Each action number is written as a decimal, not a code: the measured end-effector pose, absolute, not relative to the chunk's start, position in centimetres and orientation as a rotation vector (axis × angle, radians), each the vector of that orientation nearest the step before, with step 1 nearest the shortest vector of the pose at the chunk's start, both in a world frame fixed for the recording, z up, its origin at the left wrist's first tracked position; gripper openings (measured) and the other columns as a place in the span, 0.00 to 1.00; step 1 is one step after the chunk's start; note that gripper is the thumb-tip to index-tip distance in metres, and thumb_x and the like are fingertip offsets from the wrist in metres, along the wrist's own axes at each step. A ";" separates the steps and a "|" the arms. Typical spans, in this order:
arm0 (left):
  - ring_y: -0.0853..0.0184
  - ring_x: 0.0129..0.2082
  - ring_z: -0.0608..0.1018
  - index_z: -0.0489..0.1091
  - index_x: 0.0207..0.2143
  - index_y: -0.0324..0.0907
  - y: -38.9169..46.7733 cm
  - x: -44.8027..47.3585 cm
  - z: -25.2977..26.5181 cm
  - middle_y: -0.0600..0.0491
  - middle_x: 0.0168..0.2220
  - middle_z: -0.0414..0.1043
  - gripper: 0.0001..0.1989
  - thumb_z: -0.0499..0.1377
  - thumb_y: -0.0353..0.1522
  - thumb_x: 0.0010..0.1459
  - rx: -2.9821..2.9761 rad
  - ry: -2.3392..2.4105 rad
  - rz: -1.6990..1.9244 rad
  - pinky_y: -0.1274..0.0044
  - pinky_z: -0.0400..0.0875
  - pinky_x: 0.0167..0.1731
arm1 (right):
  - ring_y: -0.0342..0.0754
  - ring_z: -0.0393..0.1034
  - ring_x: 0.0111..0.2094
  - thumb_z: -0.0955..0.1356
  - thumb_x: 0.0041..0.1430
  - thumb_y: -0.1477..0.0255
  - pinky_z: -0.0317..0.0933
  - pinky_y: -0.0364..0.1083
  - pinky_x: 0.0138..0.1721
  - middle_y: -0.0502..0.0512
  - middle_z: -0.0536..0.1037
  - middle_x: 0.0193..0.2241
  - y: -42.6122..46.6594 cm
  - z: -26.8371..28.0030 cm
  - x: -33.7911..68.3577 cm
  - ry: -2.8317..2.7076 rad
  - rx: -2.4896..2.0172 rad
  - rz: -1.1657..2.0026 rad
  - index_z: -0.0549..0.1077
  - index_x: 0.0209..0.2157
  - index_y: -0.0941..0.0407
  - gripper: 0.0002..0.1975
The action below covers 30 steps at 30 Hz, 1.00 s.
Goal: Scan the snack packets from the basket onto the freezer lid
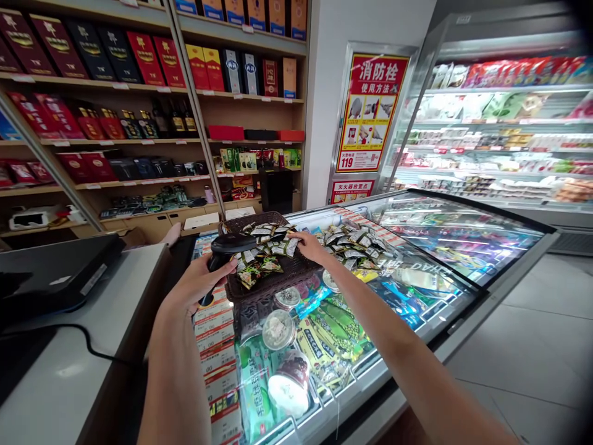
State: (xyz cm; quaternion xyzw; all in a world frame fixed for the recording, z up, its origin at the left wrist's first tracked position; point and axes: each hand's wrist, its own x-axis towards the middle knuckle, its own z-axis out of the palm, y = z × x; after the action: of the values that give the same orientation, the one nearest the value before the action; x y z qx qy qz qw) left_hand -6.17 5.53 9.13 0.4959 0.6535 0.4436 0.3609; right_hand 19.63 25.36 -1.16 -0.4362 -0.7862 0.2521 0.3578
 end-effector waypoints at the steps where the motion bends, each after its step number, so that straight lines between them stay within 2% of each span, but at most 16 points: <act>1: 0.69 0.25 0.73 0.75 0.33 0.41 5.7 -5.9 9.1 0.51 0.30 0.79 0.33 0.74 0.56 0.33 1.288 1.674 1.146 0.79 0.66 0.20 | 0.50 0.71 0.52 0.62 0.54 0.82 0.62 0.50 0.58 0.56 0.77 0.52 24.9 -1.2 19.9 -1.888 -1.091 0.769 0.80 0.51 0.54 0.26; 4: 0.68 0.26 0.74 0.74 0.33 0.41 6.1 -4.9 9.0 0.52 0.30 0.78 0.34 0.74 0.56 0.31 1.320 1.639 1.167 0.79 0.68 0.23 | 0.51 0.74 0.44 0.66 0.53 0.73 0.70 0.50 0.48 0.56 0.78 0.49 23.6 -1.4 20.6 -1.499 -0.961 1.159 0.81 0.45 0.55 0.19; 7: 0.68 0.25 0.73 0.73 0.30 0.41 6.6 -3.6 8.8 0.55 0.25 0.74 0.33 0.73 0.57 0.31 1.368 1.612 1.152 0.78 0.67 0.23 | 0.51 0.73 0.37 0.72 0.50 0.65 0.71 0.48 0.37 0.56 0.80 0.37 22.6 -1.2 21.2 -1.314 -0.976 1.287 0.81 0.37 0.56 0.13; 9: 0.68 0.23 0.72 0.72 0.29 0.42 6.8 -2.9 8.7 0.57 0.23 0.70 0.32 0.73 0.57 0.32 1.403 1.598 1.131 0.79 0.65 0.22 | 0.49 0.71 0.33 0.75 0.46 0.66 0.69 0.46 0.34 0.53 0.78 0.29 22.2 -0.7 21.4 -1.345 -1.075 1.215 0.80 0.31 0.57 0.10; 11: 0.69 0.23 0.71 0.71 0.29 0.42 7.0 -2.4 8.5 0.58 0.23 0.69 0.31 0.72 0.56 0.34 1.441 1.579 1.122 0.79 0.65 0.23 | 0.46 0.69 0.31 0.75 0.44 0.70 0.66 0.44 0.33 0.50 0.75 0.26 22.1 -0.1 21.7 -1.395 -1.124 1.120 0.78 0.29 0.57 0.08; 14: 0.69 0.23 0.70 0.71 0.30 0.42 7.0 -1.9 8.5 0.58 0.23 0.68 0.30 0.72 0.56 0.37 1.469 1.556 1.105 0.78 0.65 0.24 | 0.43 0.67 0.28 0.74 0.44 0.71 0.63 0.42 0.30 0.47 0.73 0.28 22.1 1.2 22.2 -1.335 -1.135 1.093 0.76 0.37 0.56 0.14; 16: 0.69 0.24 0.70 0.71 0.30 0.41 6.8 -1.7 8.7 0.58 0.24 0.69 0.31 0.72 0.56 0.36 1.448 1.557 1.102 0.78 0.65 0.25 | 0.43 0.67 0.27 0.72 0.47 0.71 0.61 0.41 0.29 0.47 0.73 0.28 22.0 2.0 22.6 -1.305 -1.150 1.154 0.75 0.39 0.56 0.15; 20: 0.70 0.24 0.69 0.72 0.32 0.41 6.5 -1.4 9.1 0.57 0.26 0.71 0.31 0.73 0.55 0.36 1.435 1.555 1.108 0.77 0.66 0.26 | 0.42 0.63 0.26 0.68 0.53 0.72 0.59 0.41 0.28 0.46 0.69 0.23 21.7 3.4 23.8 -1.352 -1.197 1.171 0.72 0.29 0.56 0.03; 24: 0.70 0.24 0.69 0.72 0.31 0.41 6.4 -1.0 9.0 0.57 0.25 0.71 0.30 0.73 0.54 0.38 1.447 1.535 1.108 0.78 0.66 0.26 | 0.42 0.57 0.23 0.66 0.53 0.74 0.55 0.40 0.25 0.44 0.61 0.19 21.3 4.5 25.1 -1.305 -1.299 1.113 0.66 0.24 0.55 0.05; 30: 0.67 0.25 0.71 0.73 0.31 0.42 6.6 0.3 8.9 0.54 0.27 0.74 0.30 0.72 0.56 0.37 1.492 1.506 1.026 0.77 0.68 0.25 | 0.43 0.60 0.24 0.65 0.49 0.77 0.56 0.41 0.26 0.46 0.65 0.21 20.7 5.7 26.1 -1.251 -1.307 1.228 0.64 0.25 0.54 0.05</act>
State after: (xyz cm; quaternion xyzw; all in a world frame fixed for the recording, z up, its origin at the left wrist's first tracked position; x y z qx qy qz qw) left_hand 0.34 6.55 8.94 0.5851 0.5905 0.4026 0.3832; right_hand 26.11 20.67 5.73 -0.5307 -0.5081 0.4989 0.4597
